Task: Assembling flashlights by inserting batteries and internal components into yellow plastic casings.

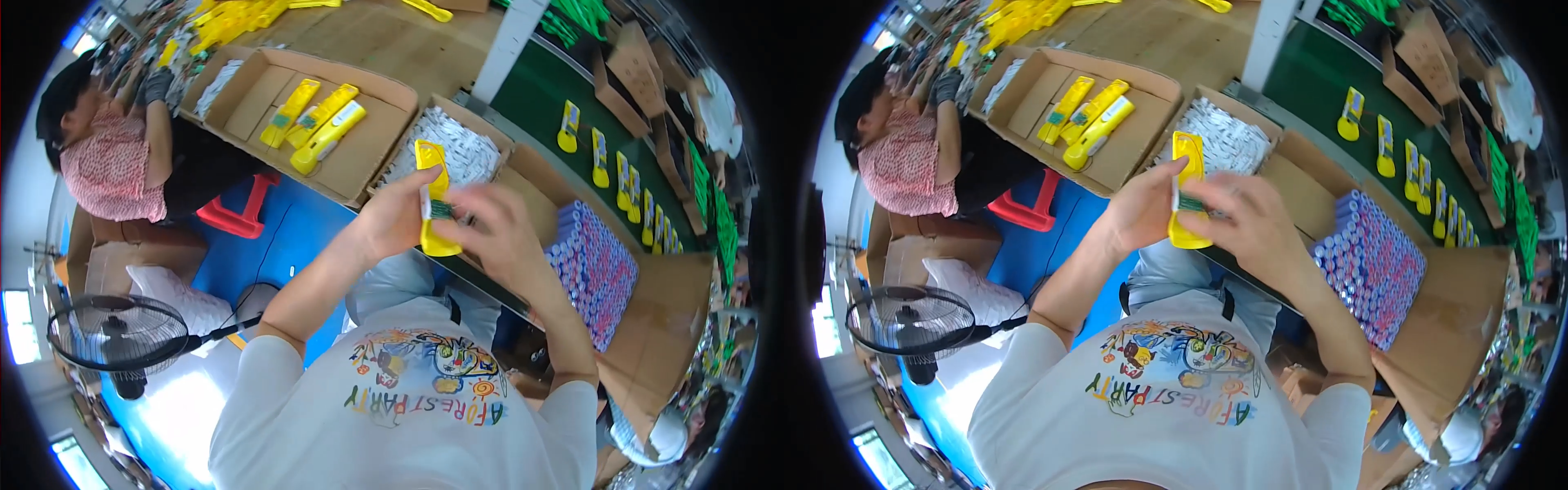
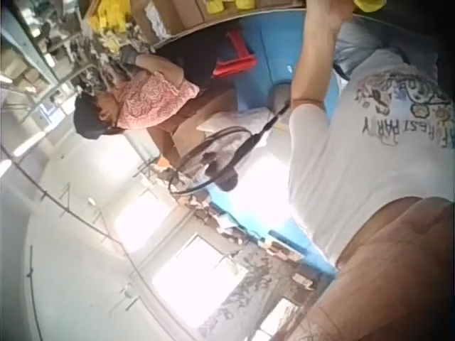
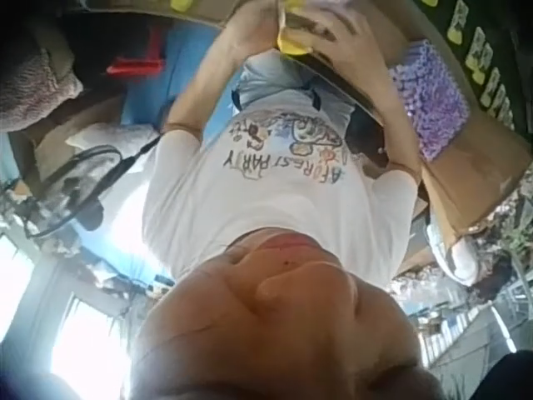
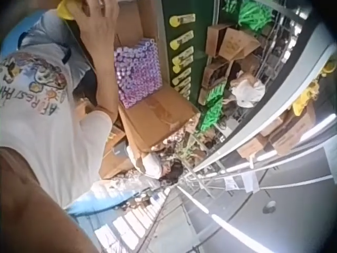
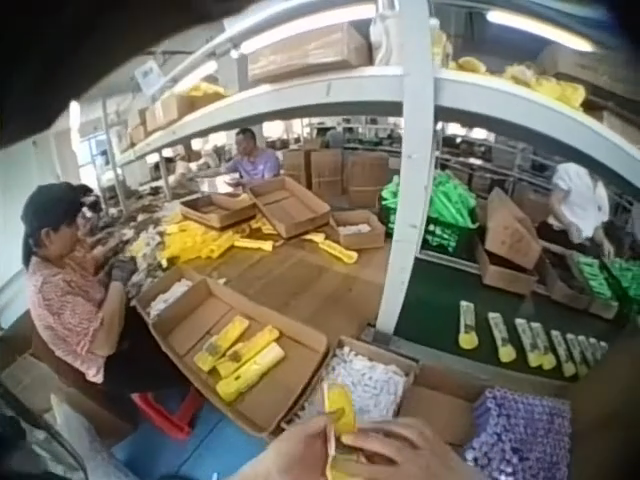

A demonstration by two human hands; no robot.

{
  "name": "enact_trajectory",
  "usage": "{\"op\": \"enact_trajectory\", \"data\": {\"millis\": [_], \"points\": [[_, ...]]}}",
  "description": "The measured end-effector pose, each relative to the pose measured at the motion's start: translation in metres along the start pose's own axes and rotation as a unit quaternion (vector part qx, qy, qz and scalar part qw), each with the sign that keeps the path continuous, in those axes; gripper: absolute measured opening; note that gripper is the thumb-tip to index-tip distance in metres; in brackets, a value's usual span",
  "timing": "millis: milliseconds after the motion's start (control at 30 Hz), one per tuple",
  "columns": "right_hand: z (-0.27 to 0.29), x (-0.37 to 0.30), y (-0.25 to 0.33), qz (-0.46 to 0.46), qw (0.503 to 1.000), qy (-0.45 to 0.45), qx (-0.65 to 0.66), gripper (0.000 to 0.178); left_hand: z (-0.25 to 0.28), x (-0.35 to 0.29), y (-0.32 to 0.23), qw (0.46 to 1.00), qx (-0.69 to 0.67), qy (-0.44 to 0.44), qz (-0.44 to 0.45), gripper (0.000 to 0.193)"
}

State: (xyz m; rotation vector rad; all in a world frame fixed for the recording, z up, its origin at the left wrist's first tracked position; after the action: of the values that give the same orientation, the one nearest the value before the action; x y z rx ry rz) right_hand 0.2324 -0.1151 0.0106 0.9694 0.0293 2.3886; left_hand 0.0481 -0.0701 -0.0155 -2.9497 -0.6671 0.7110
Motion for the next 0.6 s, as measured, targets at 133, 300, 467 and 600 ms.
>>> {"op": "enact_trajectory", "data": {"millis": [133, 300, 467, 600], "points": [[-0.005, -0.016, -0.016, 0.001, 0.963, -0.024, 0.268, 0.025, 0.004, -0.002, 0.018, 0.979, 0.150, -0.052, -0.125, 0.037], [-0.003, 0.005, 0.012, -0.407, 0.745, -0.133, 0.512, 0.007, 0.008, -0.001, 0.050, 0.919, 0.322, -0.030, -0.227, 0.053], [-0.021, -0.006, 0.032, -0.301, 0.927, -0.122, 0.186, 0.006, 0.018, 0.016, 0.057, 0.915, 0.315, -0.053, -0.247, 0.048], [-0.011, -0.005, 0.038, -0.318, 0.934, -0.144, 0.077, 0.006, 0.011, 0.009, 0.056, 0.914, 0.343, -0.028, -0.214, 0.044]]}}
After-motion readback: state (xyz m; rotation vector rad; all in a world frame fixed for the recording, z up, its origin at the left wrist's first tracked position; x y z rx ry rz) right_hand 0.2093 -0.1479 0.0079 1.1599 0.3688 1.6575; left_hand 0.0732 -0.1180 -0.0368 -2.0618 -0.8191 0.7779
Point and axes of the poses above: each hand's wrist, its own x-axis towards the middle knuckle, its own z-axis out of the back of the hand, y = z × x, the point moved 1 cm from there along x, towards the middle knuckle, and after that the axes turned 12 degrees about z, right-handed, at the moved point
